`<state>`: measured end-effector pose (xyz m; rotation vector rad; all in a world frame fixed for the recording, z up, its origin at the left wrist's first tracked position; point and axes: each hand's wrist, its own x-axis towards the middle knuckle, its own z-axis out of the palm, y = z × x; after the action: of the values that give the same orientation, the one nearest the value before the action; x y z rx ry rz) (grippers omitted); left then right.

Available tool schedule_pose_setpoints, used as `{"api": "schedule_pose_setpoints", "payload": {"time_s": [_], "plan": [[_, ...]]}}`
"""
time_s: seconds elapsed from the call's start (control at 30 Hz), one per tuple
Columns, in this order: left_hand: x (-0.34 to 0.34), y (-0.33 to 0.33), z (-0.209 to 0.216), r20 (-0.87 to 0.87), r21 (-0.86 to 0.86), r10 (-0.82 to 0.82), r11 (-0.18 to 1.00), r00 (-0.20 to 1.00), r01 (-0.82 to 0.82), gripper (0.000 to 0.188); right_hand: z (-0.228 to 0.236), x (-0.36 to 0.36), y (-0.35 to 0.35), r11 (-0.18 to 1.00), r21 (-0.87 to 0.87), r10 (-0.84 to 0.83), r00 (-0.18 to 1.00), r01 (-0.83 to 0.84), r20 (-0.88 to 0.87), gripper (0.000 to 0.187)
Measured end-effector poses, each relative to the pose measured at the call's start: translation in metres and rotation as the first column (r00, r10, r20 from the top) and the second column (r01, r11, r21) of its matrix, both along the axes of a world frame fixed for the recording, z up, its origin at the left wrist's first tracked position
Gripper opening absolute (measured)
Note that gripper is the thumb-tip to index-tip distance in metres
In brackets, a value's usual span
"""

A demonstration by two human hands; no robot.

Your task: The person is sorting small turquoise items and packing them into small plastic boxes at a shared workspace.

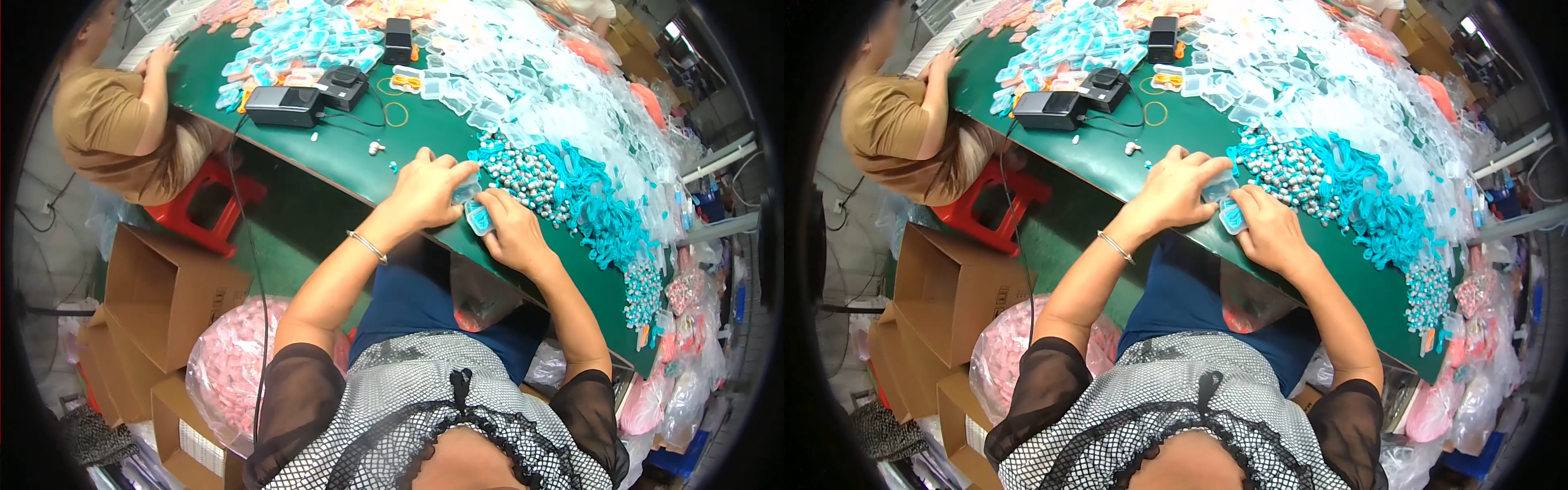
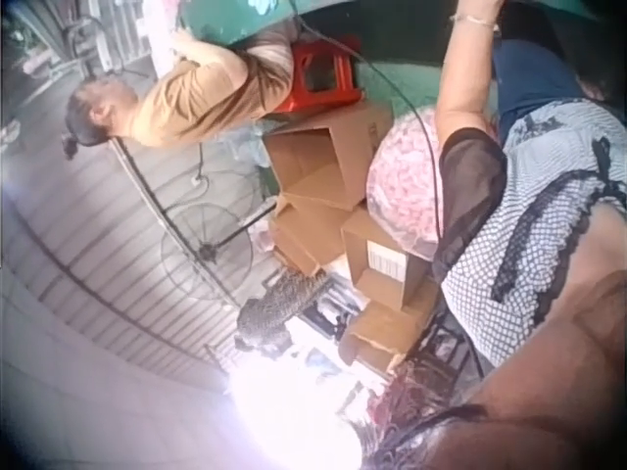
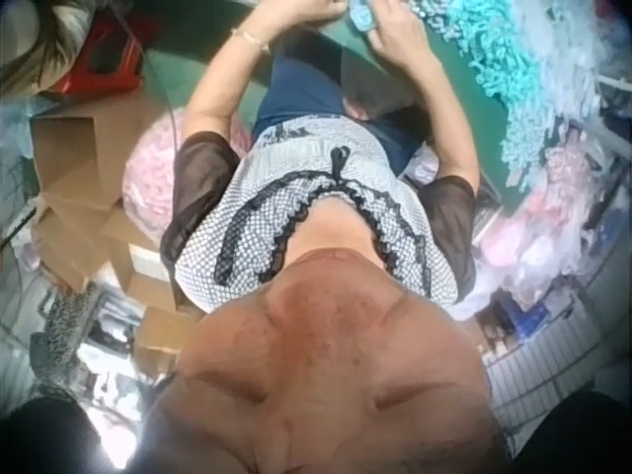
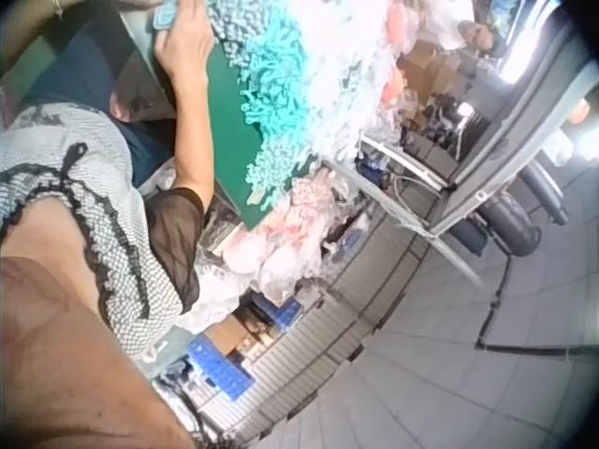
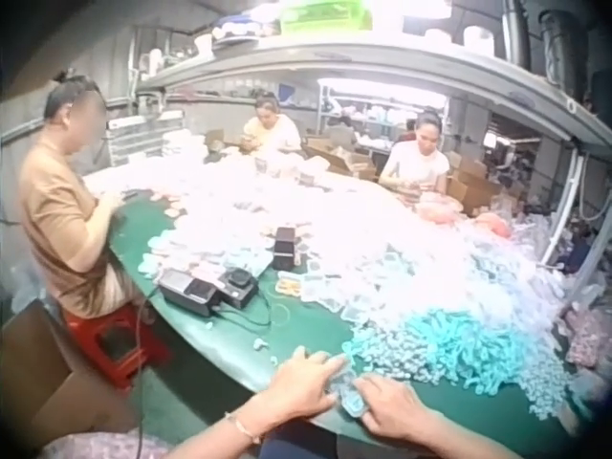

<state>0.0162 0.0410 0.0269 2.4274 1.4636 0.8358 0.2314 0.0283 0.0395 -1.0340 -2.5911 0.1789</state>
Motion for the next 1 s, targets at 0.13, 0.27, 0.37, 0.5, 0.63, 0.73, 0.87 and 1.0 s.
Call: {"api": "schedule_pose_setpoints", "payload": {"time_s": [0.13,0.27,0.37,0.5,0.63,0.73,0.87,1.0], "plan": [[-0.013,0.011,0.012,0.011,-0.074,-0.052,0.996,0.999,0.053,0.056,-0.004,-0.007,0.004,0.999,0.042,0.033,0.997,-0.03,-0.064,0.047],[-0.016,0.023,-0.014,0.289,-0.084,-0.15,0.98,0.946,0.181,0.048,-0.011,0.004,0.007,0.999,-0.048,-0.001,1.0,0.0,-0.029,0.049],[-0.004,0.017,-0.009,0.304,-0.227,-0.031,0.968,0.952,0.104,0.043,-0.012,0.004,0.008,1.0,-0.008,-0.002,0.99,0.001,-0.144,0.05],[-0.008,0.015,-0.005,0.327,-0.245,0.009,0.967,0.945,0.075,0.051,-0.002,-0.013,0.01,1.0,0.021,-0.009,0.977,0.014,-0.213,0.049],[-0.011,0.015,-0.003,0.72,-0.509,0.103,0.751,0.687,0.421,0.057,0.0,-0.022,0.006,1.0,-0.007,0.0,0.952,-0.002,-0.306,0.049],[-0.01,0.009,0.004,0.868,-0.497,0.342,0.584,0.361,0.641,0.054,-0.005,-0.022,0.005,1.0,0.001,-0.002,0.895,0.003,-0.447,0.046],[-0.007,0.018,0.009,0.879,-0.46,0.419,0.623,0.227,0.632,0.05,-0.002,-0.004,0.006,0.868,-0.478,-0.363,0.483,-0.135,-0.797,0.041],[-0.004,0.029,0.001,0.652,-0.372,0.016,0.878,0.758,0.301,0.043,0.006,0.009,0.008,0.694,-0.683,-0.636,0.25,-0.229,-0.73,0.04]]}}
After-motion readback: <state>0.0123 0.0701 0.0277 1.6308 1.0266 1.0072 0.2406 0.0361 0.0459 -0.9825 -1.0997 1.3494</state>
